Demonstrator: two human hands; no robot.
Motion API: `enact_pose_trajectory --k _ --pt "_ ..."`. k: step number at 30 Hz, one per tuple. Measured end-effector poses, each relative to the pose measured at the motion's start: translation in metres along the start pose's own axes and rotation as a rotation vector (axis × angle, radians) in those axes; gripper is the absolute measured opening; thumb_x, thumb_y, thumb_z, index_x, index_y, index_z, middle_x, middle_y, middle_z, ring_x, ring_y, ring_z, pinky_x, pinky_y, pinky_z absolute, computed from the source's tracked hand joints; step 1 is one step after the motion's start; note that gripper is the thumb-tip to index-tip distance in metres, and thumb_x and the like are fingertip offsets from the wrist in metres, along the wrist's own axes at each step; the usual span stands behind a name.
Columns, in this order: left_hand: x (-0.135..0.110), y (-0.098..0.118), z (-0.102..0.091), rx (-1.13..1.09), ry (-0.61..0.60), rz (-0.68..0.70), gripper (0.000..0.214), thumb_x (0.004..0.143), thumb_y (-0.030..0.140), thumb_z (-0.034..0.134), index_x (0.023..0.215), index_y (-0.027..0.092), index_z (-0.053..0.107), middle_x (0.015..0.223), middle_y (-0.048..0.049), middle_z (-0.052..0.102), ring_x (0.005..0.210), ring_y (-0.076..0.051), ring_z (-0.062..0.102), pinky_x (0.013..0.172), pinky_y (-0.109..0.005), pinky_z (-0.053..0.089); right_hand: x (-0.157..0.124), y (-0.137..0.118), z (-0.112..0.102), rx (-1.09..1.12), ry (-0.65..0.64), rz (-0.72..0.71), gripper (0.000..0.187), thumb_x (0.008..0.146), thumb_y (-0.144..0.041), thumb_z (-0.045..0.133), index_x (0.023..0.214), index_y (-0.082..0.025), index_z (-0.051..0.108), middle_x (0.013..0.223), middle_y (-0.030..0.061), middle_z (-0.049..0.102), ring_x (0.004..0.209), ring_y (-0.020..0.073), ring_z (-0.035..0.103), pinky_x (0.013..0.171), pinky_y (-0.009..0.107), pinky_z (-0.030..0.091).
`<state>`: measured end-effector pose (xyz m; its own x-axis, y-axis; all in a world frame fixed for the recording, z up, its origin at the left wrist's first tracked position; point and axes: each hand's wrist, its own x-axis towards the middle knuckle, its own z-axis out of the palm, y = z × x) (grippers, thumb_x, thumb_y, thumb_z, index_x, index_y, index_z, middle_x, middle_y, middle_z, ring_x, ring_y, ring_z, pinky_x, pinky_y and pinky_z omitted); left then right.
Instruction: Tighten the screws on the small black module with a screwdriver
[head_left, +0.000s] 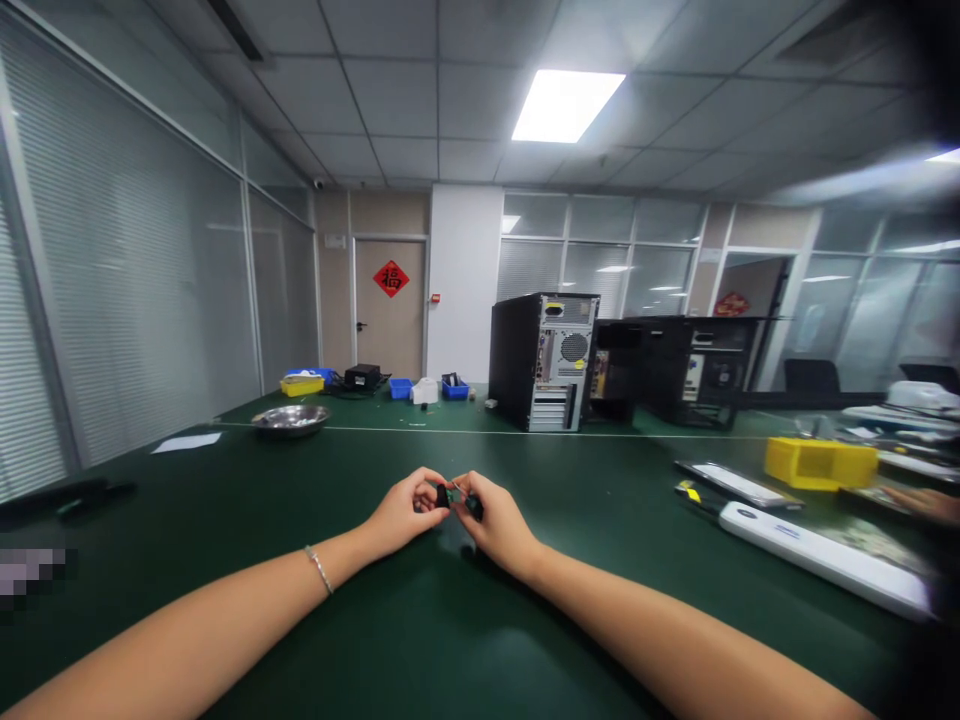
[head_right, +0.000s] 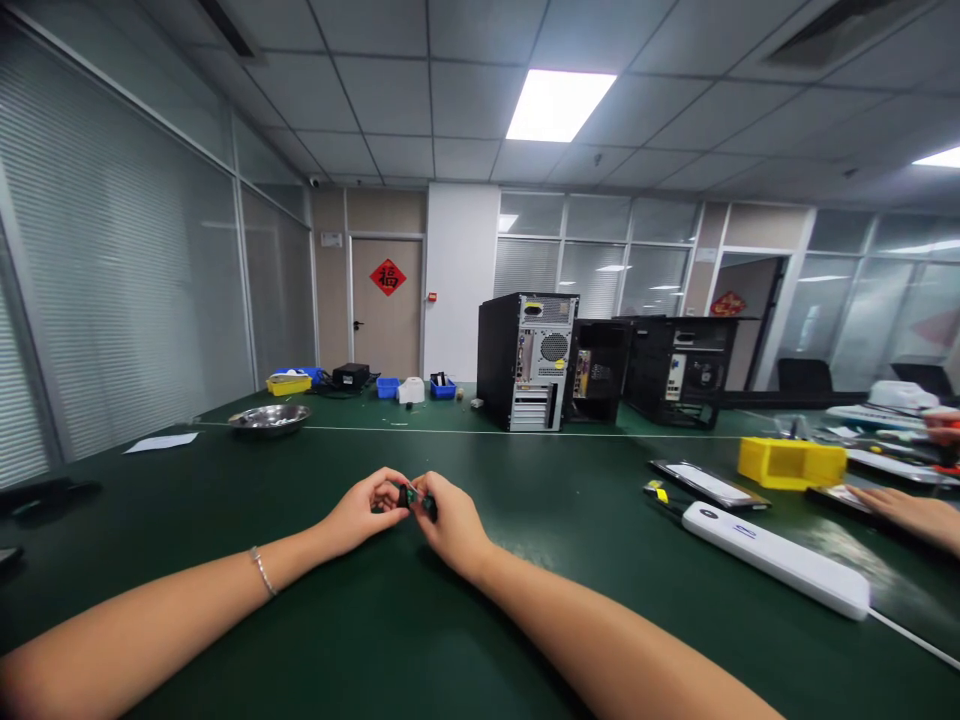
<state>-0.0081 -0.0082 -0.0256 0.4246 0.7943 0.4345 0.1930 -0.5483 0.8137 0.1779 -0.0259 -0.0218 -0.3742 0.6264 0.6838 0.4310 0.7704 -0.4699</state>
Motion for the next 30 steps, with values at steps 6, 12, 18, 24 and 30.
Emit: enact_pose_trajectory --k 6,12,18,24,30 --pt "-0.004 0.005 0.002 0.204 0.021 0.034 0.030 0.074 0.021 0.067 0.101 0.017 0.056 0.074 0.0020 0.061 0.069 -0.013 0.057 0.067 -0.025 0.045 -0.002 0.004 0.001 -0.048 -0.036 0.025 0.009 0.079 -0.013 0.053 0.082 -0.021 0.051 0.091 0.0033 0.066 0.078 0.0163 0.059 0.072 0.026 0.045" --pt "-0.004 0.008 0.001 0.155 0.023 0.020 0.030 0.072 0.021 0.070 0.097 0.018 0.055 0.074 0.0011 0.065 0.070 -0.014 0.060 0.069 -0.028 0.047 -0.003 0.004 0.001 -0.043 -0.046 0.014 0.010 0.081 -0.013 0.054 0.082 -0.021 0.049 0.092 0.0028 0.066 0.080 0.0164 0.060 0.073 0.026 0.045" --pt "0.001 0.001 -0.001 -0.273 -0.052 -0.147 0.041 0.071 0.036 0.073 0.100 0.016 0.052 0.084 -0.0045 0.071 0.074 -0.017 0.067 0.073 -0.033 0.052 -0.003 0.002 0.001 -0.029 -0.033 -0.028 0.006 0.086 -0.016 0.052 0.085 -0.022 0.051 0.098 0.0035 0.067 0.085 0.0163 0.062 0.076 0.027 0.046" --pt "0.004 -0.002 -0.001 -0.333 -0.040 -0.151 0.047 0.069 0.039 0.075 0.104 0.013 0.057 0.086 -0.0056 0.070 0.073 -0.017 0.066 0.072 -0.032 0.051 -0.002 0.000 0.002 -0.017 -0.059 -0.062 0.006 0.087 -0.017 0.052 0.084 -0.023 0.051 0.103 0.0034 0.067 0.097 0.0172 0.062 0.082 0.028 0.047" --pt "0.004 -0.002 -0.005 -0.198 0.041 -0.106 0.041 0.080 0.040 0.061 0.110 0.013 0.061 0.084 -0.0051 0.067 0.074 -0.016 0.062 0.075 -0.031 0.049 -0.001 0.000 -0.003 0.028 0.004 -0.055 0.008 0.084 -0.014 0.052 0.087 -0.021 0.052 0.109 0.0058 0.065 0.094 0.0171 0.062 0.083 0.029 0.047"
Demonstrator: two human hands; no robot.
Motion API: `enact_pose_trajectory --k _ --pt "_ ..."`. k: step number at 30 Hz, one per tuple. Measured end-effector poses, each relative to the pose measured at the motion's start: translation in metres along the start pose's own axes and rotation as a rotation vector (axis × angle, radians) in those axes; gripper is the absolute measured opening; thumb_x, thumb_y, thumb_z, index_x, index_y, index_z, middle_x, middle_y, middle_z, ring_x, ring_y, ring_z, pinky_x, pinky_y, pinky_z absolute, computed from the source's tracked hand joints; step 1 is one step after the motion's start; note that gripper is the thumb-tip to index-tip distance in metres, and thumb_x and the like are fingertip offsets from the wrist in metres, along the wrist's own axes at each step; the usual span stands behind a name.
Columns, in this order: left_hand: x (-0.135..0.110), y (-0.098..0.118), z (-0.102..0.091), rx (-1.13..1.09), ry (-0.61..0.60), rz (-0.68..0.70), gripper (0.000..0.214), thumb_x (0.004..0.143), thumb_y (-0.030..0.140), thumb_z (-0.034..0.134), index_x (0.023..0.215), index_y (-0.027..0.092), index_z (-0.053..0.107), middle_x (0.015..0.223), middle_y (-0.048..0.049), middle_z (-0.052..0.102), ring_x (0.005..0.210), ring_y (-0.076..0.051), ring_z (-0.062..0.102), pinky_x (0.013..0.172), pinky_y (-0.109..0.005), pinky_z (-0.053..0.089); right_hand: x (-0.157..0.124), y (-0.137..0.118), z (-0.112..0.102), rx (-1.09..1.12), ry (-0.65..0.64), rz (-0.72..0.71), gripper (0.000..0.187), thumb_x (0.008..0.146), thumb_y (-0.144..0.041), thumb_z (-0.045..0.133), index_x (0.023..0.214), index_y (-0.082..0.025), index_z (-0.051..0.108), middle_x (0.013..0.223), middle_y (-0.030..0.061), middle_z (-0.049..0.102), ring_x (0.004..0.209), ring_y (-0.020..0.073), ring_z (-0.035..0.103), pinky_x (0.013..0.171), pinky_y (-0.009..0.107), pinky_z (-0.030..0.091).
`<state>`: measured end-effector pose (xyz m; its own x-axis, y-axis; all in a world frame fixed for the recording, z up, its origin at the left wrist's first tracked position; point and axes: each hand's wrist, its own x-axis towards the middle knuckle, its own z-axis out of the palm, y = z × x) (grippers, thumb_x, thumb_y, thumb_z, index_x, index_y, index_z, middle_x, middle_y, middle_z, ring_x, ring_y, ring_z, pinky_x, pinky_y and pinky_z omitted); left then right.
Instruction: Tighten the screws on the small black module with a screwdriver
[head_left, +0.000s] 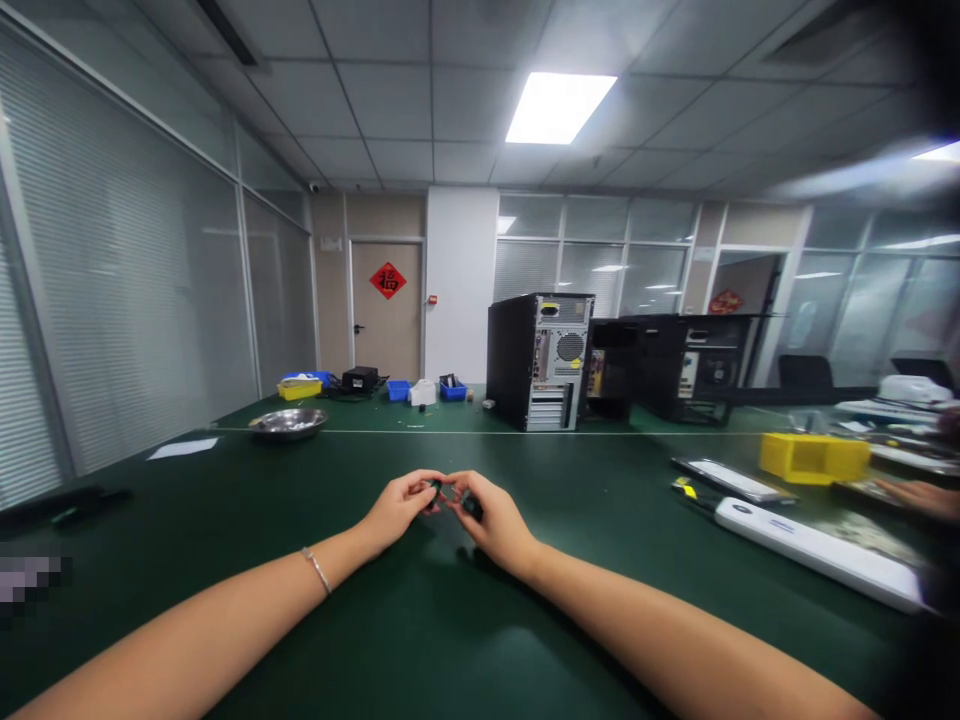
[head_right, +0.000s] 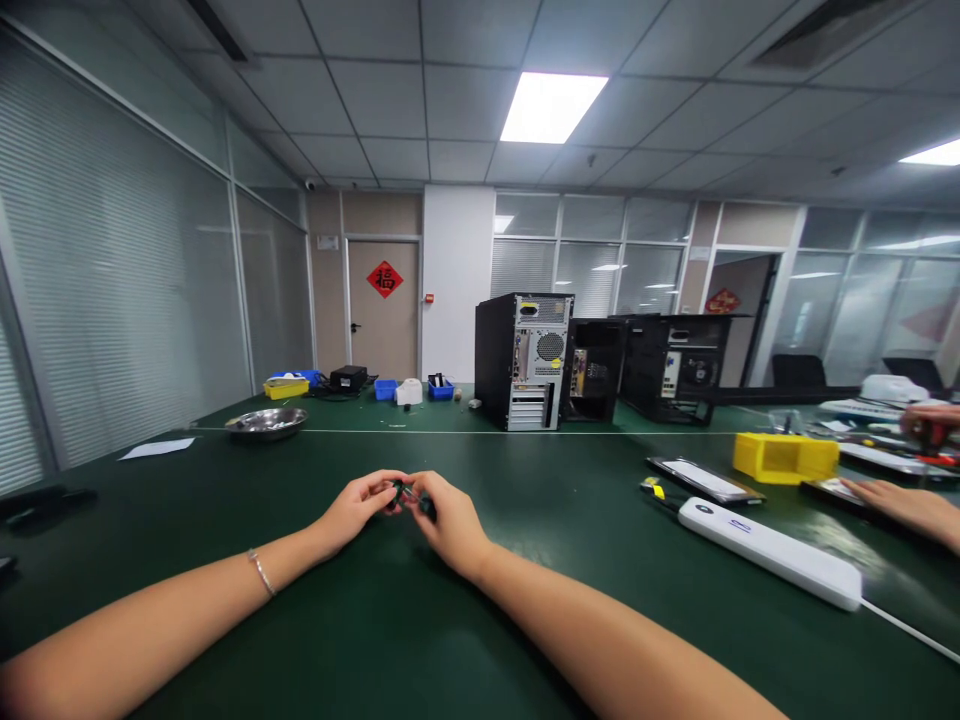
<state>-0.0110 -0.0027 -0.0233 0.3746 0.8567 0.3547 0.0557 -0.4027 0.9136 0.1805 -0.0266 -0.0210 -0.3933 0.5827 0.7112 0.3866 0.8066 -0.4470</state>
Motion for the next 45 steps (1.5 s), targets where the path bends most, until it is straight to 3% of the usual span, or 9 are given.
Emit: enact_pose_trajectory --k 6,12,17,25,33,41,45 --pt "0.003 -0.002 -0.003 0.060 0.062 0.026 0.038 0.082 0.036 0.055 0.111 0.012 0.062 0.090 -0.0072 0.067 0.077 -0.017 0.060 0.076 -0.031 0.048 0.000 0.001 0.000 0.025 -0.011 -0.026 0.012 0.082 -0.011 0.051 0.088 -0.021 0.052 0.104 0.0053 0.065 0.092 0.0166 0.061 0.083 0.029 0.046" --pt "0.004 -0.008 0.000 0.076 0.045 0.030 0.037 0.083 0.034 0.052 0.112 0.012 0.060 0.090 -0.0076 0.067 0.073 -0.016 0.061 0.073 -0.031 0.050 0.000 -0.001 -0.001 -0.008 -0.035 -0.064 0.015 0.085 -0.011 0.051 0.095 -0.020 0.056 0.101 0.0055 0.064 0.092 0.0163 0.060 0.083 0.029 0.047" --pt "0.003 -0.010 0.002 0.039 0.038 0.041 0.041 0.083 0.038 0.057 0.115 0.012 0.056 0.087 -0.0070 0.067 0.077 -0.019 0.065 0.074 -0.032 0.051 -0.001 0.000 0.000 -0.118 -0.132 -0.084 0.026 0.088 -0.014 0.051 0.110 -0.024 0.061 0.109 0.0060 0.060 0.094 0.0163 0.060 0.084 0.027 0.048" --pt "0.003 -0.009 0.001 -0.124 0.064 -0.048 0.047 0.077 0.044 0.064 0.112 0.013 0.056 0.090 -0.0087 0.070 0.080 -0.021 0.068 0.079 -0.037 0.053 -0.003 0.003 0.001 -0.225 -0.170 -0.044 0.041 0.089 -0.014 0.049 0.126 -0.030 0.056 0.111 0.0036 0.060 0.092 0.0151 0.061 0.081 0.025 0.048" --pt "0.003 -0.006 -0.001 -0.072 0.140 -0.010 0.039 0.078 0.042 0.063 0.104 0.013 0.062 0.081 -0.0053 0.068 0.071 -0.016 0.062 0.069 -0.029 0.049 -0.001 -0.005 -0.004 -0.374 -0.334 -0.070 0.055 0.081 -0.006 0.052 0.128 -0.034 0.054 0.113 0.0016 0.061 0.096 0.0170 0.061 0.081 0.024 0.046" --pt "0.004 -0.007 0.000 -0.030 0.114 0.022 0.037 0.080 0.042 0.061 0.103 0.013 0.063 0.073 -0.0027 0.066 0.065 -0.014 0.059 0.064 -0.026 0.047 -0.003 0.002 -0.001 -0.264 -0.195 -0.010 0.033 0.085 -0.010 0.051 0.113 -0.026 0.061 0.100 0.0024 0.062 0.086 0.0151 0.061 0.076 0.023 0.046" --pt "0.001 -0.005 0.005 -0.122 0.029 -0.055 0.042 0.073 0.044 0.070 0.101 0.014 0.061 0.086 -0.0067 0.070 0.073 -0.017 0.066 0.070 -0.030 0.051 -0.002 0.001 -0.002 -0.190 -0.111 0.005 0.026 0.085 -0.018 0.057 0.110 -0.023 0.056 0.099 0.0027 0.062 0.088 0.0161 0.060 0.077 0.025 0.046"
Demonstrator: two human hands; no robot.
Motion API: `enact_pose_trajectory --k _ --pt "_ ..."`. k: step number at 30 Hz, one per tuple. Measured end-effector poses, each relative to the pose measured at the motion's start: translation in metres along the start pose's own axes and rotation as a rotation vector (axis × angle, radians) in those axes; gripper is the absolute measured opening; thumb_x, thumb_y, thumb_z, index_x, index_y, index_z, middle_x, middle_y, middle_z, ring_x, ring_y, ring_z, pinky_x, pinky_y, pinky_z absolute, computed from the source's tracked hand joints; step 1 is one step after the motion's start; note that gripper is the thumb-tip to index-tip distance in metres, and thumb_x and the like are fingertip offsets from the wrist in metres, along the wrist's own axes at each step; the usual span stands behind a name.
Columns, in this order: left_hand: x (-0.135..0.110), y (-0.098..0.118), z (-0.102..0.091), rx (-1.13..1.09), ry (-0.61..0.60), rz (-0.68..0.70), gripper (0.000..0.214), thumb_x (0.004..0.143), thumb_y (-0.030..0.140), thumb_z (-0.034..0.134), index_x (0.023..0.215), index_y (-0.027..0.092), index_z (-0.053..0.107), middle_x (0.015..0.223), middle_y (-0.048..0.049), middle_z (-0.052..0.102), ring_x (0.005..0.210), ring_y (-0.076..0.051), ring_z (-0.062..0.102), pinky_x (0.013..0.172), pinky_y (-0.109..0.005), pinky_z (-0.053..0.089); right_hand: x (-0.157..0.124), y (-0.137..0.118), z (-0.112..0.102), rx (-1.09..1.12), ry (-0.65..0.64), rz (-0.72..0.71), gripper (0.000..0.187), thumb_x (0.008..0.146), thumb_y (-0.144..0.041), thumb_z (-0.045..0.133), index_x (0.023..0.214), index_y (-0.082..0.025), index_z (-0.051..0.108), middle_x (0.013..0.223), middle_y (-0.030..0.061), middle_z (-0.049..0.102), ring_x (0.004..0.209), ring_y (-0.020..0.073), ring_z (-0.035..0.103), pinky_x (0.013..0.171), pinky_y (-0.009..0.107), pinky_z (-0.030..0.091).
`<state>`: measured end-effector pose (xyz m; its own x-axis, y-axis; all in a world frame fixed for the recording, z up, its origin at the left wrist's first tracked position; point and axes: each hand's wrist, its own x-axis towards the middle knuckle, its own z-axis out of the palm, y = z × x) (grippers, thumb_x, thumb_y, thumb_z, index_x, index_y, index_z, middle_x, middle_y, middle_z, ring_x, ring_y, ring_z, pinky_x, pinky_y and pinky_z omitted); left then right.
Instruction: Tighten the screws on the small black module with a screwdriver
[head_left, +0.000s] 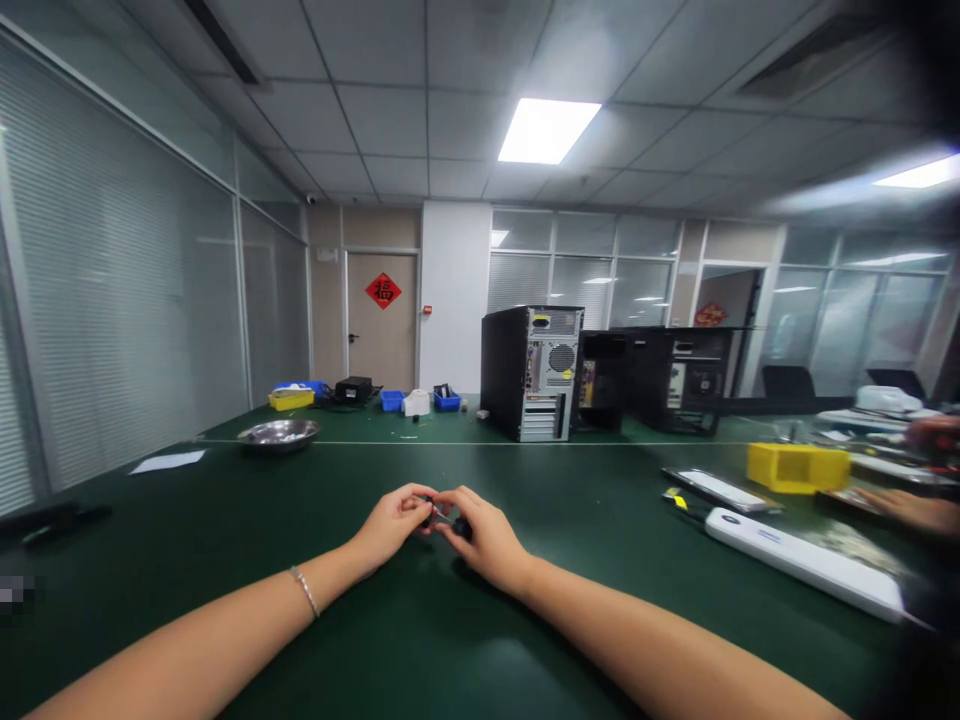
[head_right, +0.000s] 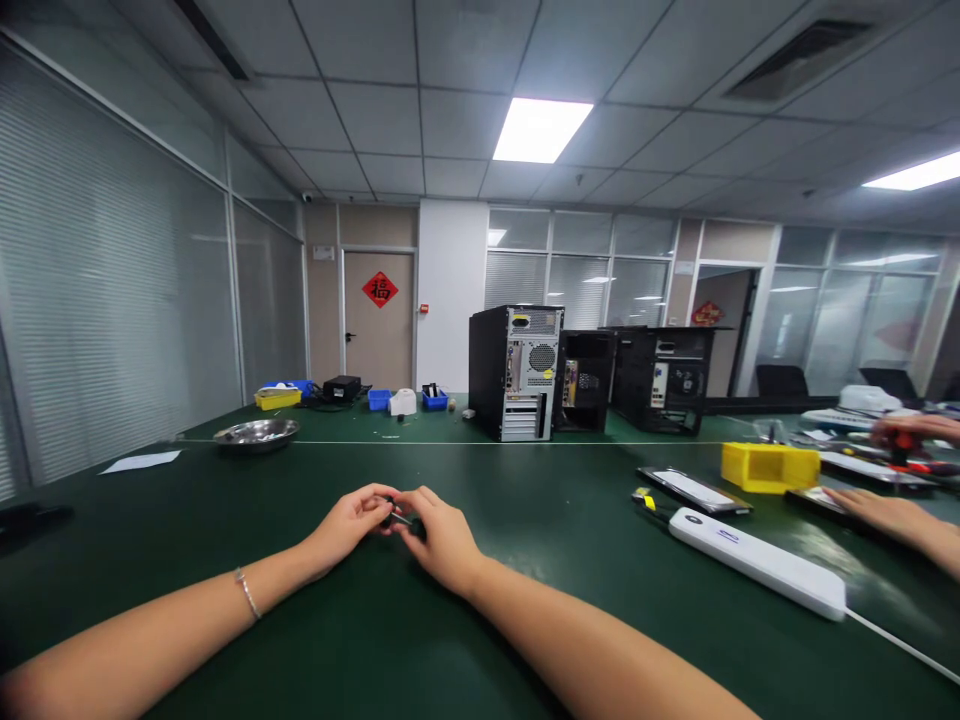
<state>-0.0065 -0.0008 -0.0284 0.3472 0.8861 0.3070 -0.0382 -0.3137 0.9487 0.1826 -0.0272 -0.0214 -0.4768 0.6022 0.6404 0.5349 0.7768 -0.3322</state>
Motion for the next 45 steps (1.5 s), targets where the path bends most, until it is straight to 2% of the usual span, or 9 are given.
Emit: enact_pose_trajectory --k 3,10,16,20,28,34,38,41,45 --pt "-0.0009 0.0002 0.0015 -0.051 -0.027 -0.055 0.044 0.068 0.042 0.075 0.099 0.013 0.061 0.091 -0.0084 0.071 0.073 -0.018 0.067 0.073 -0.033 0.054 0.0005 -0.0006 0.0000 0.016 0.011 0.000 0.026 0.082 -0.019 0.062 0.107 -0.023 0.055 0.098 0.0021 0.061 0.089 0.0168 0.059 0.078 0.026 0.045" --pt "-0.0010 -0.0014 0.0029 -0.047 -0.044 -0.049 0.039 0.063 0.034 0.081 0.090 0.012 0.064 0.076 -0.0036 0.070 0.066 -0.016 0.068 0.069 -0.031 0.055 0.0006 -0.0010 0.0023 -0.005 -0.014 0.001 0.014 0.082 -0.021 0.061 0.096 -0.022 0.057 0.094 0.0011 0.060 0.081 0.0146 0.058 0.072 0.024 0.044" --pt "-0.0034 0.0022 0.0014 -0.116 -0.068 -0.065 0.042 0.071 0.040 0.074 0.100 0.012 0.063 0.086 -0.0074 0.071 0.076 -0.019 0.069 0.073 -0.032 0.055 0.0012 -0.0009 0.0027 0.024 0.029 0.004 0.017 0.081 -0.015 0.059 0.097 -0.021 0.056 0.092 0.0013 0.059 0.082 0.0147 0.057 0.073 0.024 0.044" --pt "-0.0033 0.0005 -0.0016 -0.147 -0.084 -0.066 0.041 0.068 0.031 0.077 0.103 0.014 0.062 0.094 -0.0078 0.070 0.084 -0.020 0.069 0.080 -0.035 0.054 0.0009 -0.0010 0.0015 0.076 0.056 -0.005 0.018 0.083 -0.014 0.056 0.099 -0.021 0.058 0.093 0.0025 0.060 0.084 0.0157 0.057 0.075 0.026 0.045" --pt "-0.0008 -0.0038 -0.0021 -0.118 -0.060 -0.034 0.037 0.067 0.025 0.077 0.098 0.014 0.061 0.087 -0.0061 0.070 0.082 -0.020 0.069 0.080 -0.035 0.053 0.0014 0.0011 0.0021 0.146 0.067 -0.021 0.023 0.084 -0.014 0.056 0.106 -0.020 0.062 0.088 0.0028 0.060 0.082 0.0153 0.057 0.075 0.026 0.045" --pt "-0.0014 -0.0024 -0.0003 -0.089 -0.086 -0.007 0.039 0.068 0.030 0.077 0.099 0.013 0.061 0.093 -0.0091 0.070 0.082 -0.020 0.067 0.078 -0.035 0.052 0.0019 0.0054 0.0046 0.136 0.014 -0.002 0.027 0.089 -0.020 0.054 0.114 -0.022 0.065 0.088 0.0037 0.061 0.079 0.0147 0.058 0.073 0.025 0.046" --pt "-0.0031 0.0009 0.0011 -0.040 -0.068 -0.013 0.040 0.070 0.035 0.075 0.100 0.013 0.061 0.093 -0.0090 0.069 0.080 -0.019 0.066 0.077 -0.034 0.051 0.0026 0.0067 0.0059 0.124 -0.036 0.012 0.030 0.088 -0.019 0.058 0.116 -0.025 0.065 0.087 0.0024 0.060 0.078 0.0141 0.057 0.074 0.025 0.045" --pt "-0.0034 0.0029 0.0017 -0.018 -0.058 0.020 0.037 0.072 0.037 0.072 0.099 0.014 0.062 0.093 -0.0080 0.069 0.083 -0.020 0.064 0.077 -0.032 0.050 0.0030 0.0058 0.0056 0.126 -0.063 0.005 0.038 0.086 -0.017 0.060 0.123 -0.026 0.061 0.086 0.0017 0.059 0.078 0.0143 0.057 0.074 0.025 0.045" --pt "-0.0026 0.0048 0.0025 0.050 -0.061 0.099 0.032 0.079 0.039 0.064 0.099 0.014 0.064 0.094 -0.0083 0.067 0.088 -0.021 0.061 0.076 -0.031 0.048 0.0033 0.0026 0.0036 0.180 -0.023 -0.016 0.047 0.087 -0.017 0.057 0.132 -0.025 0.052 0.091 0.0024 0.062 0.082 0.0153 0.057 0.080 0.028 0.045"
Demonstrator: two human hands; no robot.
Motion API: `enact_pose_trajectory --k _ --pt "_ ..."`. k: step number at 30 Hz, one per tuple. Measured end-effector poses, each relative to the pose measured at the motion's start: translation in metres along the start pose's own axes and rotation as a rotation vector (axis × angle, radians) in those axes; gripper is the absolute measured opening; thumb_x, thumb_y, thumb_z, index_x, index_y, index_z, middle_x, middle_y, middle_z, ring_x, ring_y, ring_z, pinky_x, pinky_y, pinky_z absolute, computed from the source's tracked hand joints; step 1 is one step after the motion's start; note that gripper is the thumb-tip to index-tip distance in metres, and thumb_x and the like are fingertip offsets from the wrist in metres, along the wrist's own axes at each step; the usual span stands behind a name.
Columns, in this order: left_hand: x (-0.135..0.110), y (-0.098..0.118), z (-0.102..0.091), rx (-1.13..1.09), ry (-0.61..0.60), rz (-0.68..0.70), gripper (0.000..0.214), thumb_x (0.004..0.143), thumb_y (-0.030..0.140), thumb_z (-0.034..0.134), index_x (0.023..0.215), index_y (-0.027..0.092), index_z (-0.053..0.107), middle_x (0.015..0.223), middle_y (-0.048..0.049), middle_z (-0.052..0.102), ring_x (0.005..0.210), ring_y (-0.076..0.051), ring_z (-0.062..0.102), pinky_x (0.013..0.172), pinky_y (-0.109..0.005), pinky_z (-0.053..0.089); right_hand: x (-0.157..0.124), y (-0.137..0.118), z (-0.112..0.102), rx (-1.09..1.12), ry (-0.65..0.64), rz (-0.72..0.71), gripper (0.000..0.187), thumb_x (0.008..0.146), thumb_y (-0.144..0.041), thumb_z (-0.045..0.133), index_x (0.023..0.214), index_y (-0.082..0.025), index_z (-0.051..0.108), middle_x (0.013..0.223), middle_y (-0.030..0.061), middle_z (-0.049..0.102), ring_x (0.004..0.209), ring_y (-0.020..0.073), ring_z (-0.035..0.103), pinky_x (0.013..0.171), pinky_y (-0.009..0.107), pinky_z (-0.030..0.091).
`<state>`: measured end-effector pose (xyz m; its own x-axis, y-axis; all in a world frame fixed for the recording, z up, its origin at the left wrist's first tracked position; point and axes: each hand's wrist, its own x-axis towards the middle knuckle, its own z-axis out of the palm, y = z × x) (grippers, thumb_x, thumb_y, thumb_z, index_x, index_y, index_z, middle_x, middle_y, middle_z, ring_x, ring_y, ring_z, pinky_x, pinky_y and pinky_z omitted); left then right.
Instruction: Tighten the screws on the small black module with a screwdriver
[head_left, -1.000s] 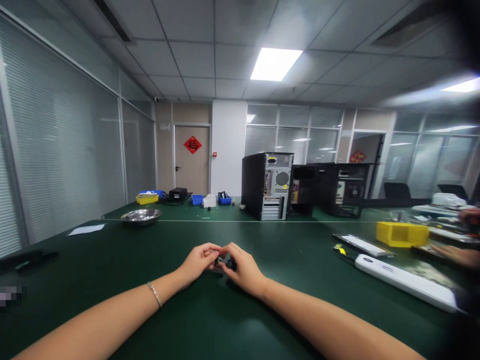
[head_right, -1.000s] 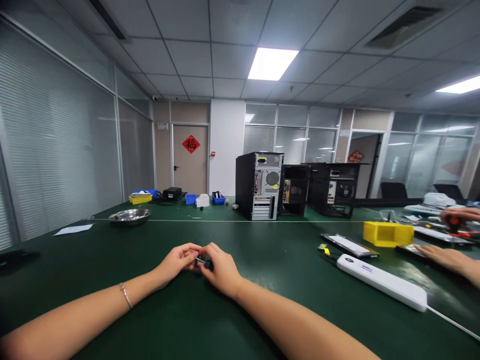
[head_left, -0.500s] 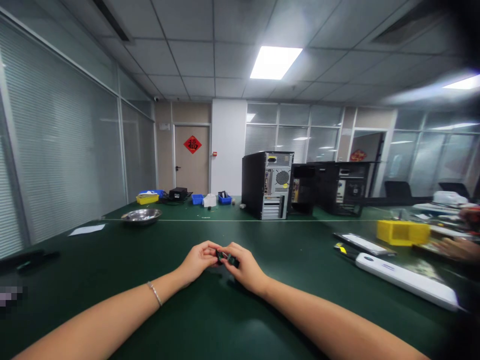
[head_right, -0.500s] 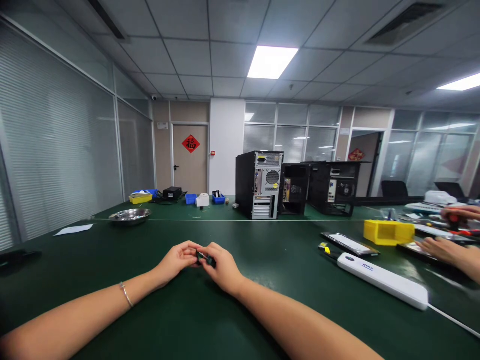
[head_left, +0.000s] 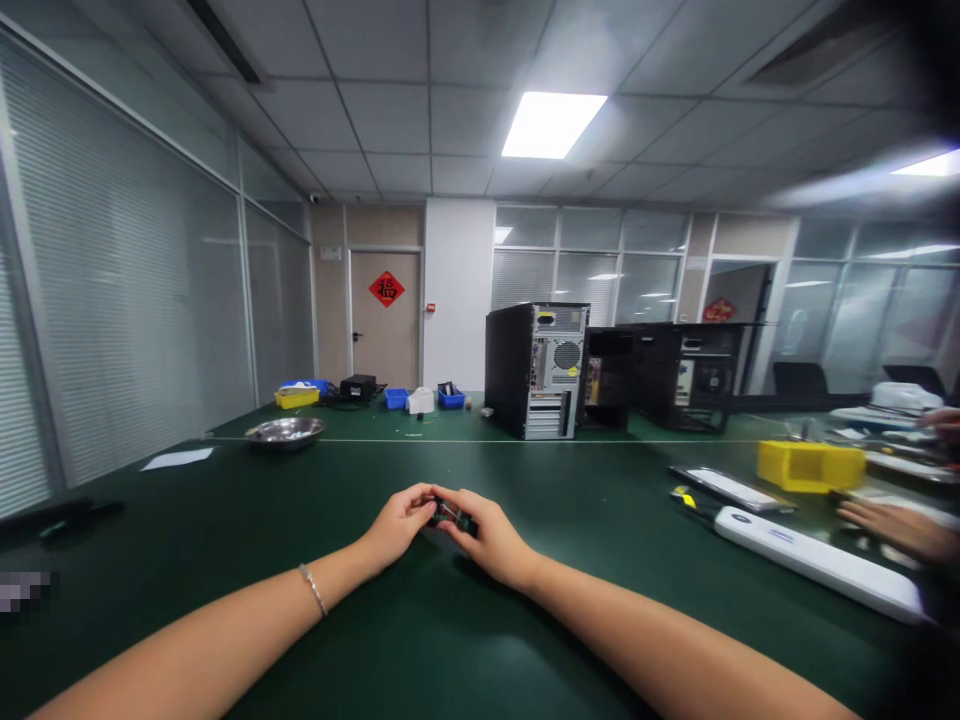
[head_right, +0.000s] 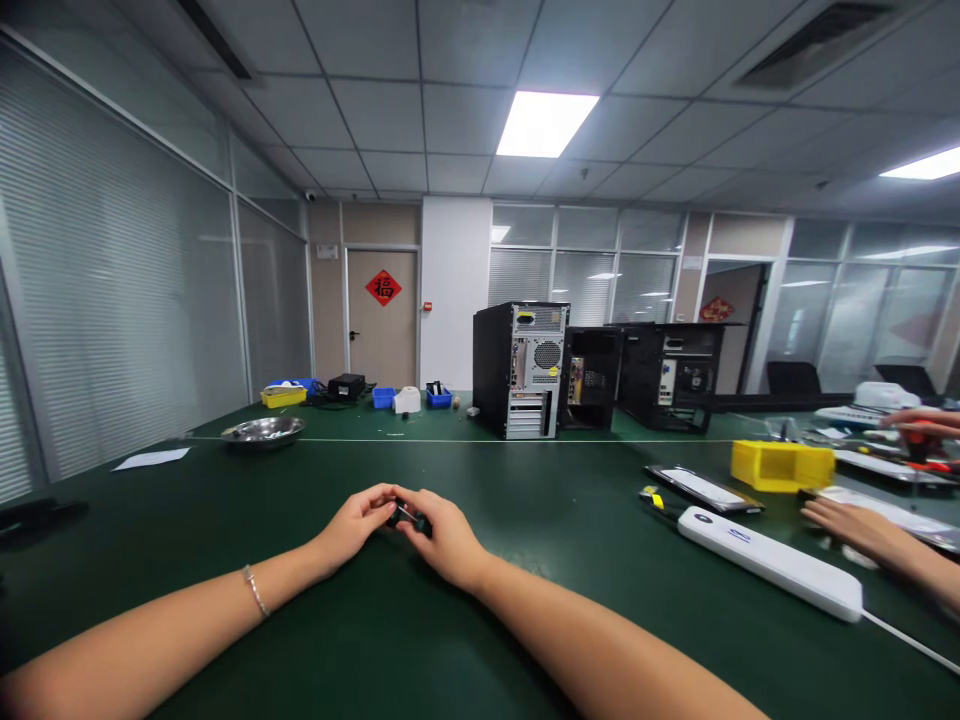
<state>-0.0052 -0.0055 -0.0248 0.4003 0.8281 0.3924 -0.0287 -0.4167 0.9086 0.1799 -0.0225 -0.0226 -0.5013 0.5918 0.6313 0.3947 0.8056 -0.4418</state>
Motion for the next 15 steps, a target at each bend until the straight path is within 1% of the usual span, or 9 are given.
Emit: enact_pose_trajectory --k 2,5,9,13,15 --pt "0.0009 -0.0007 -0.0002 0.041 0.007 0.026 0.031 0.080 0.038 0.061 0.099 0.014 0.065 0.091 -0.0075 0.067 0.083 -0.020 0.060 0.075 -0.031 0.048 0.0000 -0.0015 -0.0006 0.007 0.013 -0.008 0.045 0.087 -0.017 0.057 0.132 -0.025 0.051 0.090 0.0023 0.063 0.083 0.0154 0.057 0.081 0.029 0.045" --pt "0.0024 -0.0039 -0.0019 0.077 0.046 0.049 0.026 0.081 0.034 0.059 0.097 0.014 0.065 0.085 -0.0057 0.067 0.073 -0.017 0.058 0.072 -0.030 0.047 -0.0004 -0.0016 -0.0007 -0.008 0.020 -0.013 0.041 0.088 -0.018 0.056 0.128 -0.024 0.055 0.088 0.0023 0.062 0.080 0.0151 0.056 0.078 0.028 0.045" --pt "0.0035 -0.0059 -0.0042 0.110 0.072 0.038 0.023 0.080 0.030 0.058 0.095 0.014 0.064 0.080 -0.0045 0.065 0.066 -0.015 0.057 0.069 -0.029 0.046 -0.0008 0.0013 0.0005 -0.011 0.031 -0.014 0.037 0.088 -0.019 0.055 0.125 -0.023 0.056 0.088 0.0027 0.062 0.081 0.0153 0.057 0.079 0.028 0.046" --pt "0.0036 -0.0041 -0.0040 0.156 0.083 0.022 0.022 0.079 0.030 0.058 0.093 0.014 0.064 0.078 -0.0041 0.065 0.064 -0.015 0.056 0.067 -0.029 0.045 -0.0009 0.0025 0.0012 -0.050 0.035 0.029 0.035 0.086 -0.022 0.058 0.121 -0.024 0.057 0.090 0.0024 0.063 0.082 0.0158 0.058 0.078 0.029 0.046" --pt "0.0034 -0.0039 -0.0035 0.131 0.090 0.006 0.023 0.078 0.032 0.060 0.093 0.014 0.063 0.075 -0.0030 0.064 0.064 -0.015 0.057 0.066 -0.028 0.045 -0.0012 0.0013 0.0009 -0.069 0.046 0.068 0.032 0.086 -0.026 0.059 0.118 -0.024 0.058 0.091 0.0023 0.064 0.081 0.0157 0.058 0.077 0.028 0.046"
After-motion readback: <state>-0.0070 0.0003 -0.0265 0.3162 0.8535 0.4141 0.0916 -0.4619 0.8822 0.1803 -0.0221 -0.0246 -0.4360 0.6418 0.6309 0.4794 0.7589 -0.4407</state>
